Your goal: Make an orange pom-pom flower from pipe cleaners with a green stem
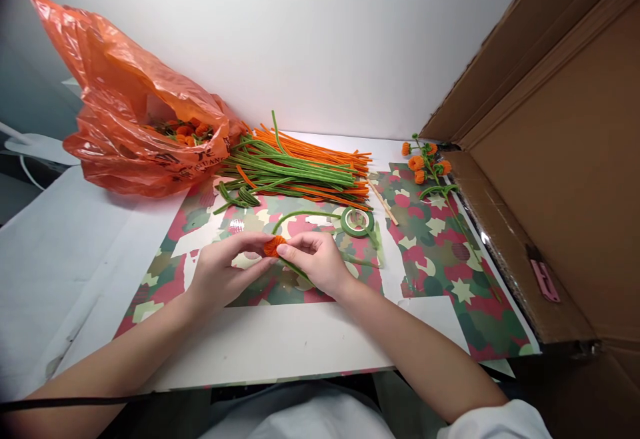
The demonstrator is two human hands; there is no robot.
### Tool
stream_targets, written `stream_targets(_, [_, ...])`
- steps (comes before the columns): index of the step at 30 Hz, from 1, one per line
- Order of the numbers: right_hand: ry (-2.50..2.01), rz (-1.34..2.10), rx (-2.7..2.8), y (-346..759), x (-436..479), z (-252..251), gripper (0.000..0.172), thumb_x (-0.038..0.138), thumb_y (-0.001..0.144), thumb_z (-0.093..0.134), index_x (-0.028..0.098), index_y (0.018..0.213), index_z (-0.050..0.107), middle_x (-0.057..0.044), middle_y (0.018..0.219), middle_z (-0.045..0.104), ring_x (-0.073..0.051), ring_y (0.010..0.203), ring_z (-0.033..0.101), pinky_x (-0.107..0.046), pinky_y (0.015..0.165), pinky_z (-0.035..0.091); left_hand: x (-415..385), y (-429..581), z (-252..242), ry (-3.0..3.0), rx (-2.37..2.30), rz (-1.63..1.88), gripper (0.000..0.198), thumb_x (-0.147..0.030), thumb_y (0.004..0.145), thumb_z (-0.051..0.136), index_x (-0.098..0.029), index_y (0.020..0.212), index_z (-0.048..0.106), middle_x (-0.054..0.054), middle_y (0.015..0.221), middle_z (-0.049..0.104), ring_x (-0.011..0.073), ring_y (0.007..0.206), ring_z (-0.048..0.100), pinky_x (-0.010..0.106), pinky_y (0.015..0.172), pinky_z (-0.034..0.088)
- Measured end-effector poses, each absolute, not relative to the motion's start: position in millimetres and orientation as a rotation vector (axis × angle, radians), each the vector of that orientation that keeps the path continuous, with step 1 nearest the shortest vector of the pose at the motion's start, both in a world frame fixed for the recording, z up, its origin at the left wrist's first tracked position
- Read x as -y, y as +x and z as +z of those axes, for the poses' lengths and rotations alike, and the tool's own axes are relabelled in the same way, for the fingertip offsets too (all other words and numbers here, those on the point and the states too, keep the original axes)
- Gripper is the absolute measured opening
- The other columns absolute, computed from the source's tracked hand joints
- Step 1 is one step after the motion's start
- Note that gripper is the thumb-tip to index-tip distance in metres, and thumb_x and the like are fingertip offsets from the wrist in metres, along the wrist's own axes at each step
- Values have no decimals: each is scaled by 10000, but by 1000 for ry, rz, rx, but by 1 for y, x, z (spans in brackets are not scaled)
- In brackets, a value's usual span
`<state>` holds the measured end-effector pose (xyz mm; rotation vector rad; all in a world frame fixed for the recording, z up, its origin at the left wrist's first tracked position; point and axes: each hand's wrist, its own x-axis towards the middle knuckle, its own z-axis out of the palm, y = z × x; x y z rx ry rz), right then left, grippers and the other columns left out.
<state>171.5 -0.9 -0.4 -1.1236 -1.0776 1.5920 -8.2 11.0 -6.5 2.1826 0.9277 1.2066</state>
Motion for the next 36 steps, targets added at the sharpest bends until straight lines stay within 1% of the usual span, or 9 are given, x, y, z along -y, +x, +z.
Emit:
stream_targets(7, [-1113,1558,1152,173,1,-2,305,455,701,744,160,648,683,15,566,605,-88,510,502,-229,510,418,-19,-14,-2,2687,-822,1406,190,-163,801,693,-236,975,669,-12,714,602,95,569,550,210,519,462])
stream_targets(10, [-1060,1596,1183,174,2,-3,321,469,769,684,161,679,669,-3,607,624,-108,547,553,-247,548,461,-20,-15,2,2690,-795,1427,188,-157,779,715,-215,950,661,24,810,652,126,659,607,247,592,518])
stream_targets(14, [-1004,1387,1288,174,5,-3,191,362,801,686,203,904,664,-25,855,656,-135,745,617,-260,667,513,-17,-13,6,2345,-884,1489,156,-109,805,673,-200,930,654,34,878,683,146,804,656,264,706,565])
stream_targets(17, [-1000,1152,1463,174,7,-4,314,319,803,693,256,1103,620,-44,1016,630,-152,846,610,-272,699,519,-14,-11,7,1905,-1011,1473,61,-197,827,666,-193,888,662,27,847,674,143,762,655,243,628,572])
stream_targets(20, [-997,949,1631,173,8,-4,331,308,845,648,280,1172,601,-51,1034,625,-159,835,593,-272,643,507,-12,-7,6,1482,-1035,1273,144,-320,817,681,-182,850,653,21,793,670,127,639,646,231,558,558])
stream_targets(23, [-1007,786,1710,173,8,-3,254,267,892,582,259,1143,613,-46,966,631,-175,867,580,-302,689,497,-10,-3,2,1225,-1012,1082,225,-387,772,719,-179,831,653,9,731,676,123,588,637,236,568,551])
stream_targets(26, [-1039,727,1735,172,7,-3,145,242,922,519,219,1005,636,-49,909,609,-184,881,575,-335,765,483,-9,1,-2,1057,-971,978,259,-406,723,759,-184,820,668,-5,726,669,125,613,640,254,624,571])
stream_targets(30, [-1084,732,1739,172,6,-4,145,221,926,484,195,851,604,-48,869,578,-186,881,564,-335,784,461,-11,2,-4,891,-906,891,251,-414,725,758,-183,805,701,1,737,668,124,673,642,243,655,578])
stream_targets(36, [-1101,732,1779,173,6,-5,147,211,921,470,189,825,579,-43,850,556,-183,875,542,-327,772,436,-13,0,-1,851,-896,783,184,-347,715,779,-179,775,734,7,717,684,106,650,632,215,655,562])
